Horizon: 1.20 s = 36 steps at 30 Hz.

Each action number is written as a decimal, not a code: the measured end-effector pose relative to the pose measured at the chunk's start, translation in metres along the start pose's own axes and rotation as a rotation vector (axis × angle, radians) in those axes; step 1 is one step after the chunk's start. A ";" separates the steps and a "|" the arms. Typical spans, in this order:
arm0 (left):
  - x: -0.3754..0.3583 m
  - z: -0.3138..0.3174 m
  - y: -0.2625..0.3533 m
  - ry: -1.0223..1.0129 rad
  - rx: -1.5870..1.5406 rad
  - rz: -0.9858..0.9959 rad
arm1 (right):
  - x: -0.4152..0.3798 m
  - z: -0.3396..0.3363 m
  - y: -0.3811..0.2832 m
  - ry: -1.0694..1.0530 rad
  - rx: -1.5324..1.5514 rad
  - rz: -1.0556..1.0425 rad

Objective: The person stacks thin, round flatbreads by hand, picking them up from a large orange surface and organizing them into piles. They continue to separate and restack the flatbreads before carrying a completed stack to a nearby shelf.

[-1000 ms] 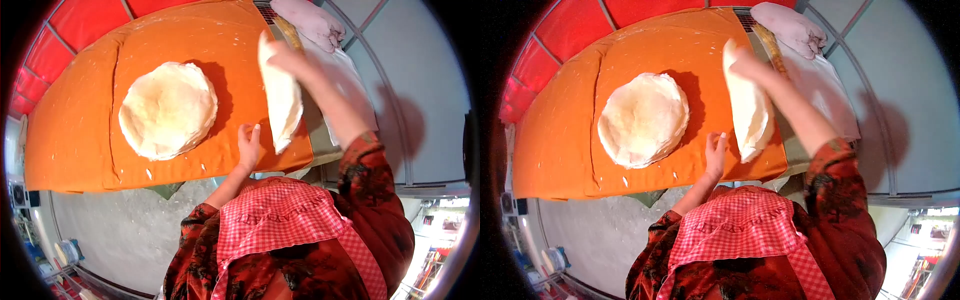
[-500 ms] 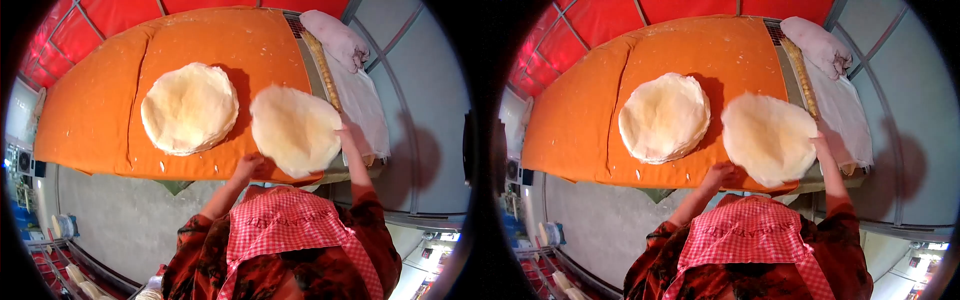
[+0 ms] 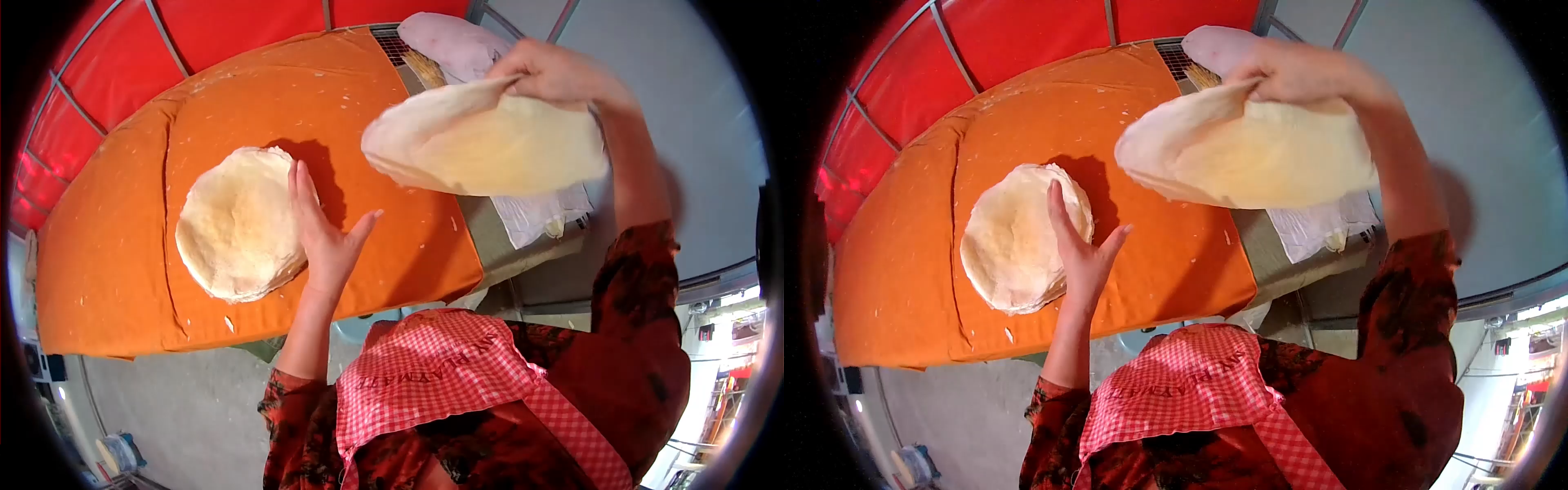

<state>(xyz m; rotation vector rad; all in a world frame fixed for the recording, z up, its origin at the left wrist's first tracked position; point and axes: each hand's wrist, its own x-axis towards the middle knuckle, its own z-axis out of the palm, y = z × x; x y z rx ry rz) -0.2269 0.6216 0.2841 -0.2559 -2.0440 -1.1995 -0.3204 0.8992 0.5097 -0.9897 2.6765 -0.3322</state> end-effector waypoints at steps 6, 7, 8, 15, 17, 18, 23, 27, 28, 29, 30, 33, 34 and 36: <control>-0.036 0.047 -0.033 -0.340 -0.893 -0.577 | 0.069 0.002 -0.050 -0.122 -0.372 -0.138; -0.046 0.050 -0.044 -0.335 -0.908 -0.734 | 0.084 0.015 -0.045 -0.136 -0.345 -0.051; -0.057 0.050 -0.061 -0.332 -0.914 -0.893 | 0.111 0.032 -0.023 0.045 -0.369 -0.133; -0.146 0.045 -0.149 0.005 -0.906 -1.362 | 0.098 0.174 0.050 0.452 0.021 -0.094; -0.145 0.039 -0.152 -0.063 -0.888 -1.380 | 0.065 0.243 0.084 0.340 0.213 0.219; -0.142 0.037 -0.148 -0.093 -0.846 -1.365 | 0.041 0.281 0.107 0.257 0.276 0.377; -0.153 0.024 -0.142 -0.244 -0.609 -1.299 | -0.048 0.439 0.164 0.553 0.334 0.860; -0.166 0.018 -0.134 -0.268 -0.455 -1.076 | -0.055 0.449 0.162 0.741 0.644 0.828; -0.175 0.018 -0.144 -0.276 -0.371 -0.963 | -0.052 0.440 0.158 0.698 0.719 0.887; -0.175 0.018 -0.144 -0.279 -0.291 -0.848 | -0.050 0.437 0.155 0.711 0.679 0.907; -0.176 0.017 -0.144 -0.281 -0.303 -0.896 | -0.047 0.433 0.153 0.723 0.637 0.922; -0.174 0.017 -0.138 -0.278 -0.330 -1.017 | -0.038 0.406 0.145 0.693 0.678 0.868; -0.173 0.018 -0.137 -0.273 -0.333 -1.039 | -0.037 0.401 0.143 0.670 0.717 0.833; -0.175 0.018 -0.140 -0.267 -0.330 -1.071 | -0.031 0.400 0.145 0.696 0.484 0.824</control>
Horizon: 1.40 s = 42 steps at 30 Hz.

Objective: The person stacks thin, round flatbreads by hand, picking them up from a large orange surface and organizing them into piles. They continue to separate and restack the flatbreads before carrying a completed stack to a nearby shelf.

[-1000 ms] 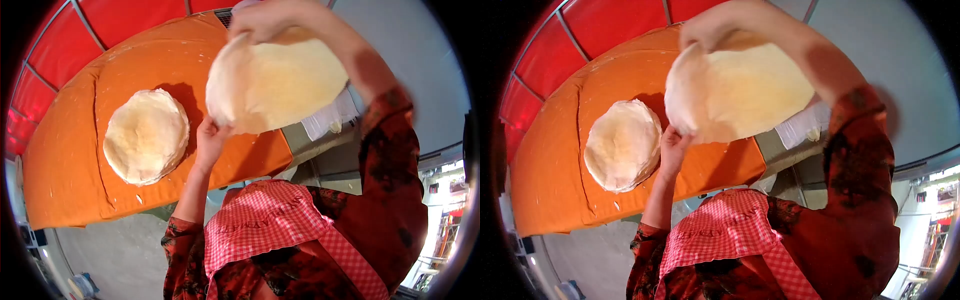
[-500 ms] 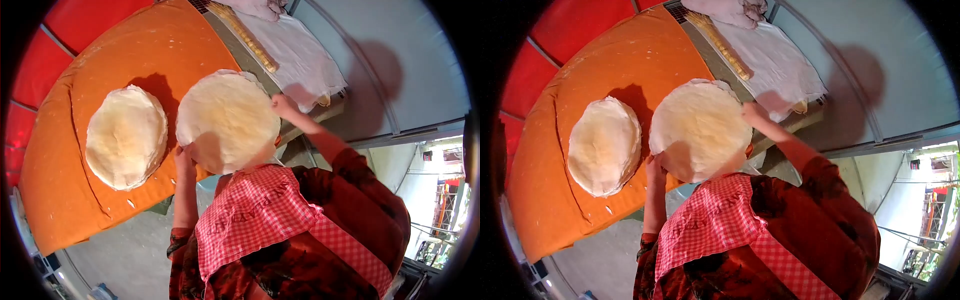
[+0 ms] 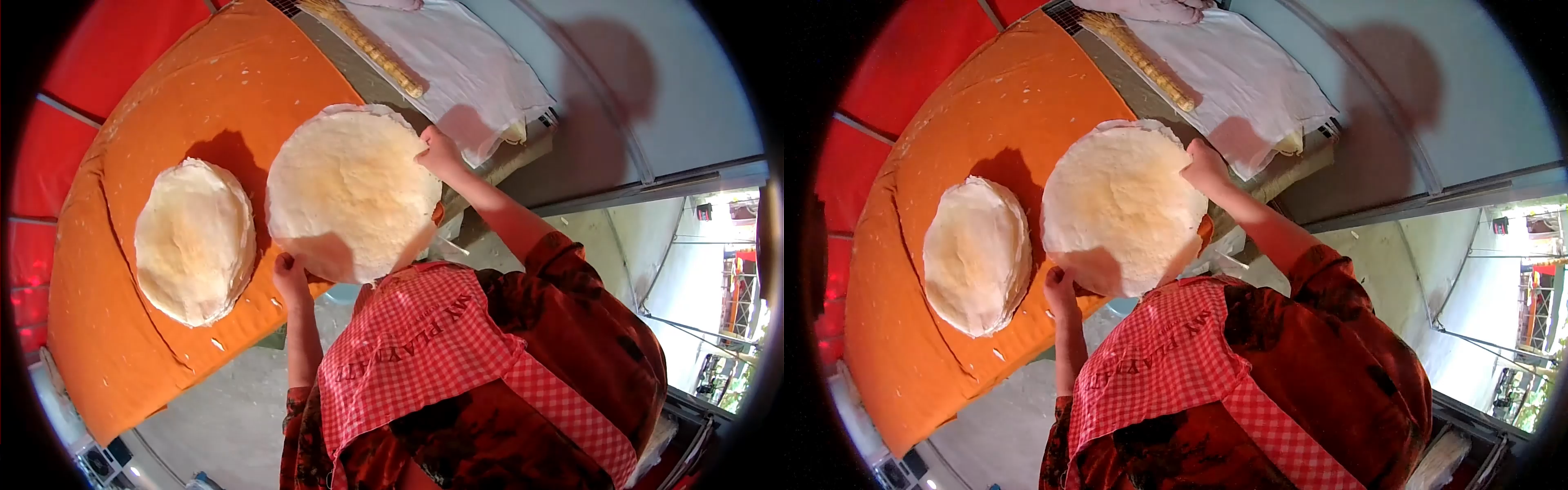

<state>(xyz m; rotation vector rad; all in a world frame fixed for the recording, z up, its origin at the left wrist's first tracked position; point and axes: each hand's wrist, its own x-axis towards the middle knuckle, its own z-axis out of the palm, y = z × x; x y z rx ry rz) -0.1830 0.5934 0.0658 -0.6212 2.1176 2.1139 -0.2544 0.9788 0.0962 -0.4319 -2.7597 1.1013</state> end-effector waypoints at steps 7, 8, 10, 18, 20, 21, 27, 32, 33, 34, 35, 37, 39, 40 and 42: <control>0.010 0.000 -0.022 0.045 0.089 0.073 | -0.009 0.010 0.015 0.040 -0.403 -0.049; 0.009 0.000 -0.022 0.050 0.115 0.082 | -0.010 0.008 0.009 0.039 -0.400 -0.015; 0.010 0.002 -0.025 0.071 0.159 0.130 | -0.008 0.000 -0.011 0.044 -0.391 0.051; -0.001 0.012 0.001 0.159 -0.004 0.186 | 0.018 -0.035 -0.058 -0.288 0.620 -0.089; 0.005 0.009 0.006 0.228 0.005 0.231 | 0.019 -0.042 -0.063 -0.244 0.693 -0.053; 0.010 0.006 0.005 0.185 0.065 0.200 | 0.021 -0.043 -0.059 -0.238 0.717 0.015; 0.024 0.015 -0.009 0.212 0.659 0.383 | 0.045 0.022 0.051 -0.140 0.035 0.017; 0.024 0.010 -0.012 0.210 0.729 0.280 | 0.037 0.020 0.037 -0.080 -0.262 0.020; 0.026 0.009 -0.015 0.227 0.680 0.312 | 0.040 0.022 0.042 -0.129 -0.246 0.058; 0.027 0.008 -0.017 0.246 0.629 0.342 | 0.047 0.021 0.048 -0.181 -0.231 0.093; 0.024 0.007 -0.017 0.271 0.578 0.372 | 0.050 0.019 0.048 -0.235 -0.217 0.124; 0.011 0.002 -0.015 0.288 0.504 0.345 | 0.054 0.013 0.048 -0.360 0.078 0.383; -0.008 -0.004 -0.018 0.244 0.409 0.234 | 0.055 0.002 0.032 -0.476 0.370 0.568; -0.022 -0.009 -0.028 0.189 0.349 0.133 | 0.053 -0.005 0.022 -0.531 0.513 0.627; -0.059 -0.001 -0.023 0.018 0.214 -0.162 | 0.053 -0.012 0.010 -0.663 0.707 0.664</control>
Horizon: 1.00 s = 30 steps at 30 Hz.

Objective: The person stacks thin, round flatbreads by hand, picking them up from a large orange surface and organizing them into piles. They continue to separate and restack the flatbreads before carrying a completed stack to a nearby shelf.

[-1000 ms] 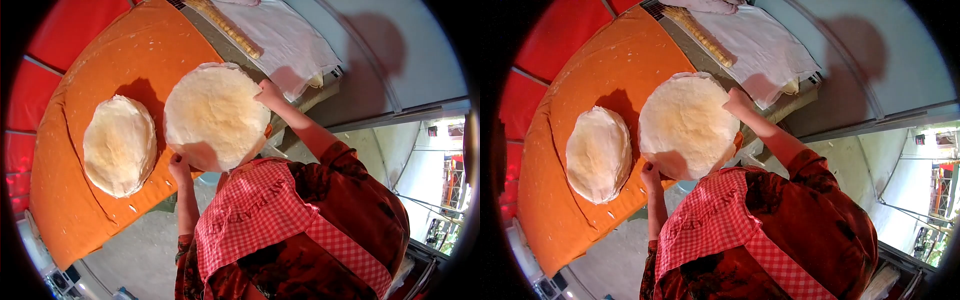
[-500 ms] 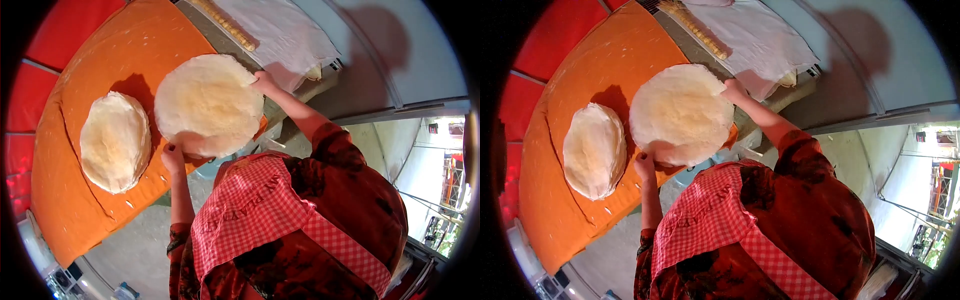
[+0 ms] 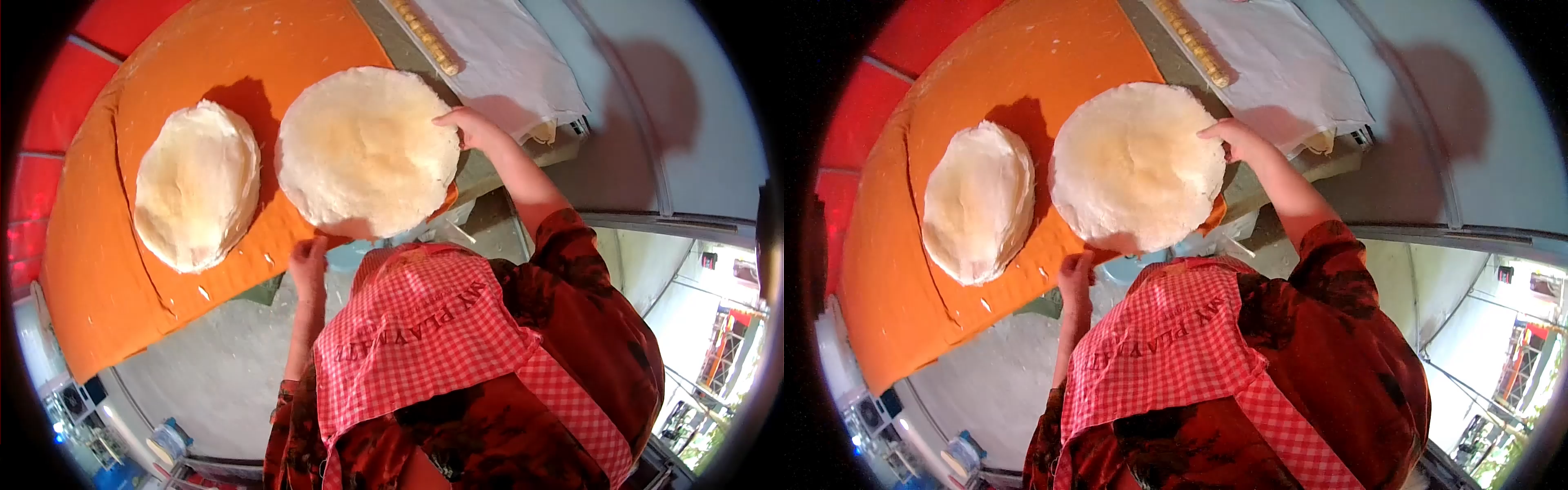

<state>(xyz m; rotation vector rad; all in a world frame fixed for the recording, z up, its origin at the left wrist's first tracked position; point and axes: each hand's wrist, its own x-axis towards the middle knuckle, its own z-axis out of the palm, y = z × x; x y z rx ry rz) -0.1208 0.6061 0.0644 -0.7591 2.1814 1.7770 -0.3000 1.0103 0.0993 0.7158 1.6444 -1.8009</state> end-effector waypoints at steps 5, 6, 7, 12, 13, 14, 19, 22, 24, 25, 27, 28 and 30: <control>-0.050 0.035 0.015 -0.449 -0.430 -0.518 | -0.008 0.013 -0.020 -0.053 -0.036 -0.056; -0.048 0.045 0.014 -0.477 -0.489 -0.535 | -0.004 0.011 -0.019 -0.046 -0.048 -0.060; -0.048 0.050 0.015 -0.493 -0.534 -0.547 | -0.001 0.008 -0.015 -0.039 -0.059 -0.064; -0.037 0.065 0.014 -0.491 -0.564 -0.504 | 0.001 0.004 -0.006 -0.020 -0.030 -0.068; -0.035 0.065 0.011 -0.500 -0.558 -0.473 | -0.001 0.005 -0.006 -0.004 -0.034 -0.070; -0.034 0.065 0.008 -0.497 -0.543 -0.450 | 0.000 0.005 -0.006 -0.007 -0.045 -0.076; -0.024 0.060 -0.016 -0.447 -0.208 -0.208 | 0.035 -0.013 0.015 0.034 -0.112 -0.141; -0.015 0.038 -0.074 -0.248 0.616 0.190 | 0.049 -0.024 0.021 -0.019 -0.084 -0.200; -0.026 0.018 -0.090 -0.206 0.998 0.237 | 0.052 -0.027 0.027 -0.079 -0.023 -0.193; -0.030 0.012 -0.093 -0.211 1.074 0.188 | 0.053 -0.028 0.026 -0.109 0.006 -0.194; -0.040 0.011 -0.076 -0.251 1.111 0.102 | 0.035 -0.018 0.017 -0.120 0.106 -0.105; -0.038 0.013 -0.084 -0.262 1.068 0.139 | 0.024 -0.009 0.005 -0.132 0.150 -0.071; -0.038 0.018 -0.078 -0.259 0.878 0.311 | -0.007 0.012 -0.028 -0.170 0.165 -0.077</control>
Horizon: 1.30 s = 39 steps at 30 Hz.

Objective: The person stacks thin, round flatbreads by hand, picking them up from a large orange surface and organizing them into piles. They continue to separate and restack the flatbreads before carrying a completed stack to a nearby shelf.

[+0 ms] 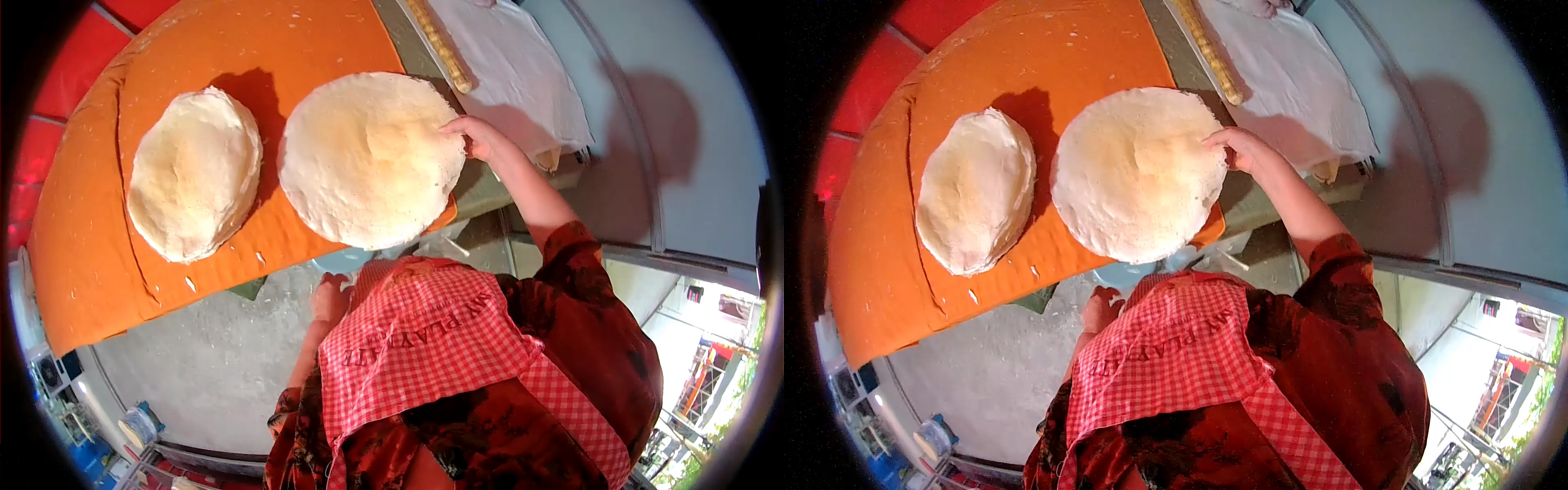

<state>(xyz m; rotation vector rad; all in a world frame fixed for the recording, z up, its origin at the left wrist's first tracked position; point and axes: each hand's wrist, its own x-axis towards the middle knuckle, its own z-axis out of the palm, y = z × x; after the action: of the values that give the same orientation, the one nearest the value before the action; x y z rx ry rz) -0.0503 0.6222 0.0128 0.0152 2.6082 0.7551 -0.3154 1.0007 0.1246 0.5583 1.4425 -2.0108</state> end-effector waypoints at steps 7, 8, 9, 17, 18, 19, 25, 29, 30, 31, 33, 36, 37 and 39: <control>0.006 -0.103 0.103 -0.511 -0.738 -0.001 | -0.057 0.108 -0.105 -0.027 0.033 -0.211; 0.010 -0.106 0.105 -0.556 -0.884 0.096 | -0.060 0.121 -0.119 -0.062 0.070 -0.252; 0.014 -0.108 0.108 -0.605 -1.028 0.198 | -0.062 0.134 -0.133 -0.094 0.109 -0.293; 0.062 -0.165 0.117 -0.591 -1.662 0.453 | -0.057 0.213 -0.227 -0.281 0.177 -0.751; 0.066 -0.172 0.113 -0.574 -1.707 0.459 | -0.072 0.218 -0.216 -0.190 0.210 -0.802; 0.069 -0.178 0.109 -0.552 -1.726 0.466 | -0.092 0.226 -0.194 -0.098 0.247 -0.849; 0.083 -0.160 0.088 -0.448 -1.829 0.401 | -0.094 0.225 -0.001 0.074 0.413 -0.689; 0.100 -0.110 0.070 -0.256 -1.859 0.063 | -0.047 0.210 0.133 0.281 0.439 -0.224; 0.100 -0.105 0.070 -0.187 -1.835 -0.038 | -0.042 0.207 0.148 0.249 0.452 -0.177; 0.099 -0.100 0.069 -0.117 -1.805 -0.139 | -0.038 0.203 0.162 0.214 0.466 -0.130; 0.104 -0.094 0.061 -0.064 -1.828 -0.242 | -0.038 0.190 0.179 0.084 0.526 -0.039; 0.108 -0.092 0.056 -0.040 -1.885 -0.235 | -0.052 0.156 0.191 -0.001 0.680 0.035; 0.106 -0.094 0.058 -0.025 -1.868 -0.228 | -0.057 0.143 0.188 -0.021 0.736 0.052; 0.093 -0.115 0.074 0.021 -1.830 -0.204 | -0.066 0.118 0.173 0.073 0.795 -0.081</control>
<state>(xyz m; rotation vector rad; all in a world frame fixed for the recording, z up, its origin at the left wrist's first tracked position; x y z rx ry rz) -0.1887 0.6379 0.1020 -0.7174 1.0231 2.5556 -0.1485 0.8630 0.0846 0.9054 0.6515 -2.6259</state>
